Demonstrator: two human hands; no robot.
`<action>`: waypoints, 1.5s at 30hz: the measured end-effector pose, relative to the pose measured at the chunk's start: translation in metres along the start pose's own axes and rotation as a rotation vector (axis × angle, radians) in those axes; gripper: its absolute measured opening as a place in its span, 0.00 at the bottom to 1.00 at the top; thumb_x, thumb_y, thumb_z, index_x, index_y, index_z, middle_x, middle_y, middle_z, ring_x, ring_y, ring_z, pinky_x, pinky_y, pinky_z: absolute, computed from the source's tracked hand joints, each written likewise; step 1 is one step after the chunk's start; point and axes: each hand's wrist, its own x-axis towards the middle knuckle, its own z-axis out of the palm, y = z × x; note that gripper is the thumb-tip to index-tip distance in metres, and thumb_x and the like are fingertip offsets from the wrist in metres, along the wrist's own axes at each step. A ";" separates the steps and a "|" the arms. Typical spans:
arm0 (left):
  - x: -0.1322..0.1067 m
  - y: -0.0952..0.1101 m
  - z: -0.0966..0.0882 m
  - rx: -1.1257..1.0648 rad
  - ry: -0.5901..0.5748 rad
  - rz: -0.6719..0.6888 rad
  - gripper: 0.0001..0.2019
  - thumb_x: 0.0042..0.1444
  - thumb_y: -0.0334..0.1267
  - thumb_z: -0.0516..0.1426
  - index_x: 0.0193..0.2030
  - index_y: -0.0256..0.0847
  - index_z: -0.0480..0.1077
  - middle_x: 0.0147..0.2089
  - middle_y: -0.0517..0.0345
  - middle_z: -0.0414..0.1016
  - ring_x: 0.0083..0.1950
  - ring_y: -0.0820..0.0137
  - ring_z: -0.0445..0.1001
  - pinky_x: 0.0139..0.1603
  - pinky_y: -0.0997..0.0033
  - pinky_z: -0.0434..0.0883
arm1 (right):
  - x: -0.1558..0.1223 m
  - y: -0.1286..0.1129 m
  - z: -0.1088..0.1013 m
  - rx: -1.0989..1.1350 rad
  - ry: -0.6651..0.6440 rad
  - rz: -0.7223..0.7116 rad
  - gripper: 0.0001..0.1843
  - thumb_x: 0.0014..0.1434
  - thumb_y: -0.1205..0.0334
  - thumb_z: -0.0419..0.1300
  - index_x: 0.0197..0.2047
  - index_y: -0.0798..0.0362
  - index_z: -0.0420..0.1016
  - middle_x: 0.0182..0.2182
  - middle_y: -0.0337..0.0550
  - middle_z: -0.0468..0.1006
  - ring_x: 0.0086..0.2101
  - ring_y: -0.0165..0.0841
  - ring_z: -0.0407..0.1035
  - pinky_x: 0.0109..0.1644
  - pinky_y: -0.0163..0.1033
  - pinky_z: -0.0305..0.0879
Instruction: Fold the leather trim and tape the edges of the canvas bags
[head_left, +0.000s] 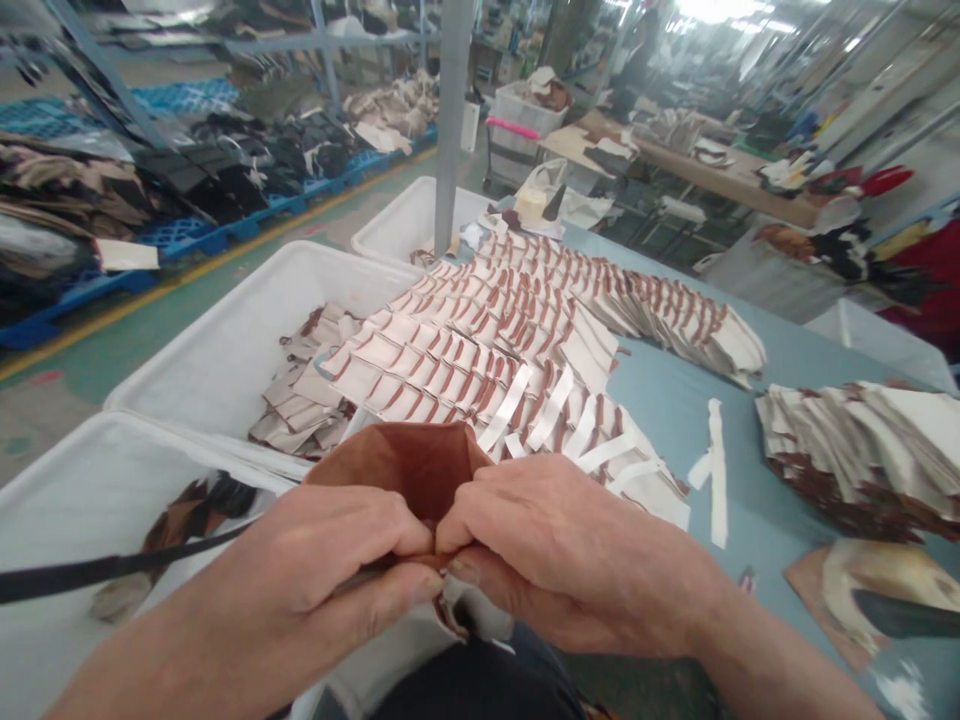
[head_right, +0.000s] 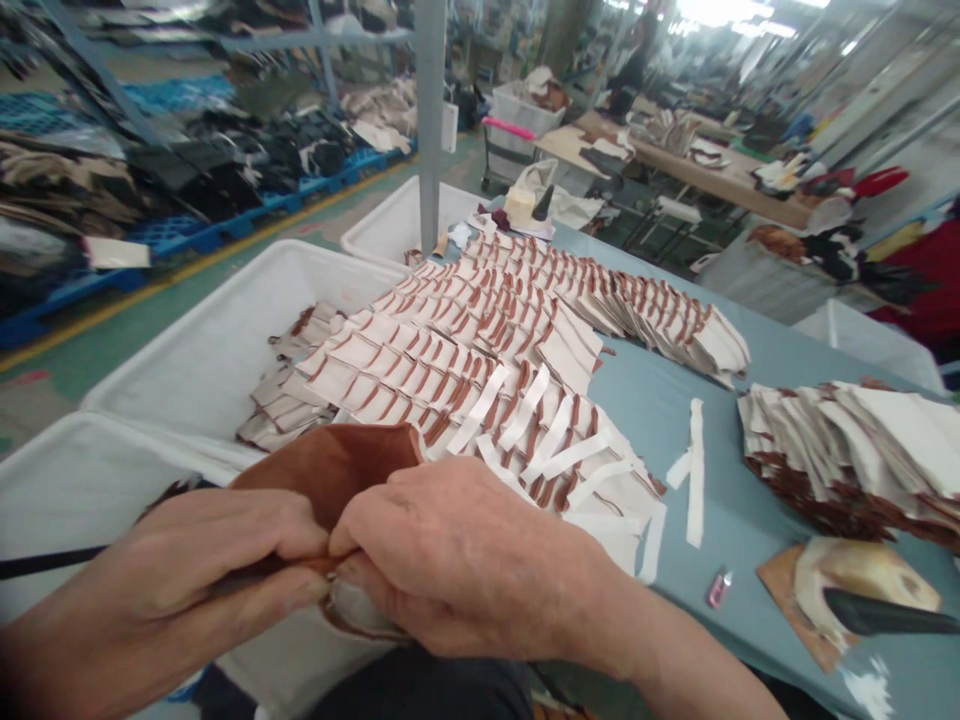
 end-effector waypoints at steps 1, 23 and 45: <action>0.001 0.000 0.001 0.051 -0.001 0.011 0.14 0.74 0.35 0.54 0.34 0.48 0.74 0.30 0.73 0.79 0.28 0.78 0.76 0.30 0.78 0.66 | 0.000 -0.001 0.002 -0.064 0.004 0.007 0.06 0.73 0.68 0.58 0.42 0.53 0.75 0.33 0.38 0.80 0.33 0.33 0.73 0.37 0.42 0.59; -0.021 -0.004 0.036 -0.156 0.077 -0.061 0.23 0.77 0.45 0.52 0.26 0.44 0.58 0.21 0.69 0.67 0.22 0.77 0.66 0.28 0.75 0.64 | -0.006 0.039 0.042 0.190 0.280 -0.067 0.20 0.69 0.41 0.68 0.39 0.50 0.75 0.31 0.39 0.81 0.36 0.34 0.74 0.47 0.42 0.64; -0.014 -0.063 0.016 -0.023 0.129 0.070 0.15 0.78 0.51 0.53 0.52 0.48 0.78 0.51 0.56 0.85 0.57 0.61 0.80 0.64 0.64 0.73 | 0.002 0.029 0.009 0.362 0.222 0.022 0.14 0.68 0.57 0.70 0.34 0.52 0.73 0.28 0.32 0.75 0.28 0.26 0.65 0.35 0.32 0.58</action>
